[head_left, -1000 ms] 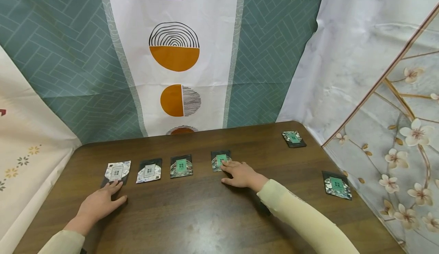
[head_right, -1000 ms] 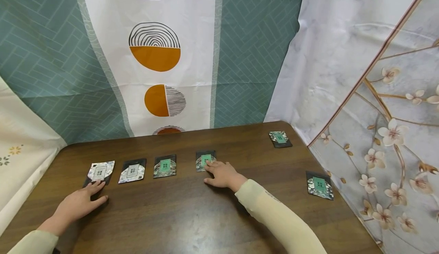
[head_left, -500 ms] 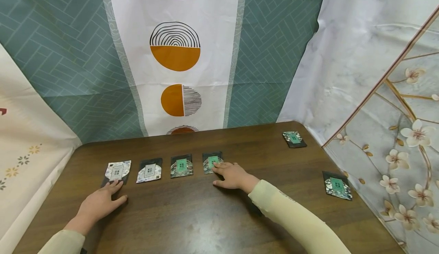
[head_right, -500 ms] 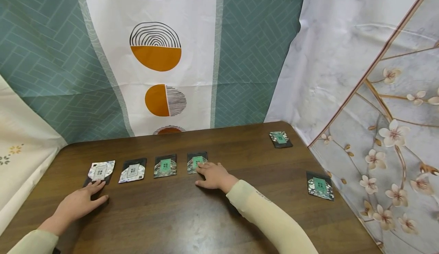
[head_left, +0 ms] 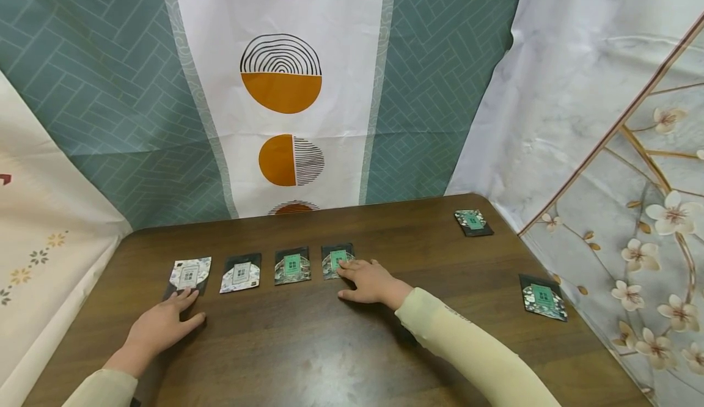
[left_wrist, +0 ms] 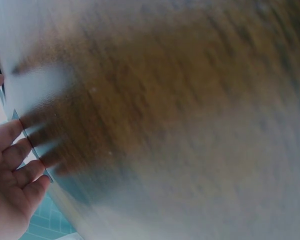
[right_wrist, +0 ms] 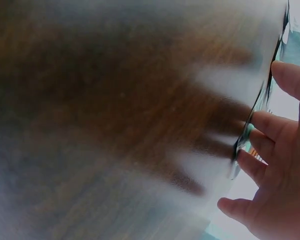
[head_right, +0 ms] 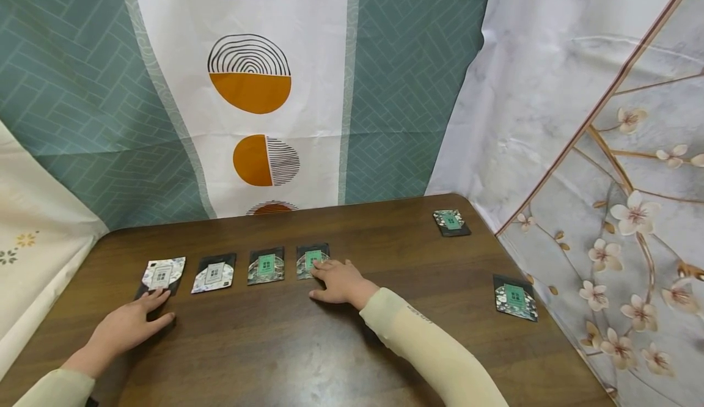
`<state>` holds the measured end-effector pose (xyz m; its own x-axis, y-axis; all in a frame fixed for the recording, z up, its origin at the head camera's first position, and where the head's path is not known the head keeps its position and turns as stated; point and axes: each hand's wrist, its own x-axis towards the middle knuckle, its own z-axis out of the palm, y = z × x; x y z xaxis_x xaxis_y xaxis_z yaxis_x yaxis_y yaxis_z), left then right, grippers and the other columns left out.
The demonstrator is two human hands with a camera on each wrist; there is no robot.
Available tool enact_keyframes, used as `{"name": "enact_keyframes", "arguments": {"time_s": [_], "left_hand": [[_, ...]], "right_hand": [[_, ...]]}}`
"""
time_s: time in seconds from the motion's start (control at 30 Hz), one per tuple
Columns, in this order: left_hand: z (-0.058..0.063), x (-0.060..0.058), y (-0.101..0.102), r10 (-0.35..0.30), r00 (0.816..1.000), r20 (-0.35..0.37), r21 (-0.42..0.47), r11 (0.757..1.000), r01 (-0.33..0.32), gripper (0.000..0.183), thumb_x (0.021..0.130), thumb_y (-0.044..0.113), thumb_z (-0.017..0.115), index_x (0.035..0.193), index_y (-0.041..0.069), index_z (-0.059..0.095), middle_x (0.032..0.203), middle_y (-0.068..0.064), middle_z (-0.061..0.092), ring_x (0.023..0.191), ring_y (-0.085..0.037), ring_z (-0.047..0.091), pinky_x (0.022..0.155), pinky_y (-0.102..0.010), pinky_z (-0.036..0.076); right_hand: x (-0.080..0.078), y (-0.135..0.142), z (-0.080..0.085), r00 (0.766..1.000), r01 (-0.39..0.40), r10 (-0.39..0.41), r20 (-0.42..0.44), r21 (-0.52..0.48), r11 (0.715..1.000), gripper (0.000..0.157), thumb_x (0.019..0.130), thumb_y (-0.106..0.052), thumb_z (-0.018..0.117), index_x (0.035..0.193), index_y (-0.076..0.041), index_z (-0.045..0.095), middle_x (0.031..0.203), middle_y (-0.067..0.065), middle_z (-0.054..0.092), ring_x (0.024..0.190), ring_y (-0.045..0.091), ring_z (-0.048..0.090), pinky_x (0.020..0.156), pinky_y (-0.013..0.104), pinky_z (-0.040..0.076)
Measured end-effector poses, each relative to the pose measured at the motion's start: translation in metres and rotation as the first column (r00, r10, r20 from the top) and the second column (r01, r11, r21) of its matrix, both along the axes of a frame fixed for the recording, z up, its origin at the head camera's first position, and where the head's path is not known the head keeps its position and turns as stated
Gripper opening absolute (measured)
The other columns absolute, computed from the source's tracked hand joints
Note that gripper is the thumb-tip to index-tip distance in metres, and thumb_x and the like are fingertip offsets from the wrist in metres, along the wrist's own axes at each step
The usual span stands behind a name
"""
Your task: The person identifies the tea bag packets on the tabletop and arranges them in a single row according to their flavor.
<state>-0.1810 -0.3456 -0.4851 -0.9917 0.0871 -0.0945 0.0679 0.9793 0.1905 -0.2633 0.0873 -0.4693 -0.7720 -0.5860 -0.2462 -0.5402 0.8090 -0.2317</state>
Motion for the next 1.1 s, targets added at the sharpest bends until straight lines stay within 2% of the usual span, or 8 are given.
{"name": "enact_keyframes", "arguments": {"time_s": [0.57, 0.9, 1.1], "left_hand": [[-0.001, 0.001, 0.000, -0.004, 1.000, -0.015, 0.000, 1.000, 0.004, 0.071, 0.093, 0.047, 0.066, 0.139, -0.007, 0.059, 0.147, -0.034, 0.051, 0.133, -0.059, 0.050, 0.095, -0.068, 0.049], [0.001, 0.002, -0.001, 0.004, 1.000, 0.004, -0.001, 1.000, -0.004, 0.071, 0.093, 0.048, 0.065, 0.139, -0.007, 0.058, 0.147, -0.034, 0.051, 0.134, -0.059, 0.049, 0.096, -0.069, 0.048], [0.002, 0.001, -0.001, 0.007, 1.000, 0.028, -0.006, 1.000, -0.007, 0.073, 0.094, 0.050, 0.064, 0.141, -0.006, 0.057, 0.149, -0.033, 0.050, 0.134, -0.059, 0.049, 0.097, -0.069, 0.048]], "right_hand": [[0.001, -0.009, -0.002, 1.000, -0.002, 0.002, -0.024, -0.022, 1.000, 0.062, 0.102, -0.048, 0.056, 0.156, -0.018, 0.046, 0.168, -0.001, 0.036, 0.156, 0.025, 0.035, 0.124, 0.063, 0.030], [-0.009, -0.011, -0.001, 1.000, -0.023, 0.022, -0.020, -0.076, 0.997, 0.053, 0.104, -0.041, 0.056, 0.151, -0.015, 0.053, 0.165, 0.006, 0.042, 0.153, 0.036, 0.037, 0.122, 0.063, 0.033], [-0.019, 0.001, 0.005, 0.999, -0.043, 0.036, -0.040, -0.193, 0.980, 0.047, 0.104, -0.032, 0.056, 0.145, -0.009, 0.058, 0.156, 0.014, 0.050, 0.146, 0.036, 0.047, 0.119, 0.056, 0.040]]}}
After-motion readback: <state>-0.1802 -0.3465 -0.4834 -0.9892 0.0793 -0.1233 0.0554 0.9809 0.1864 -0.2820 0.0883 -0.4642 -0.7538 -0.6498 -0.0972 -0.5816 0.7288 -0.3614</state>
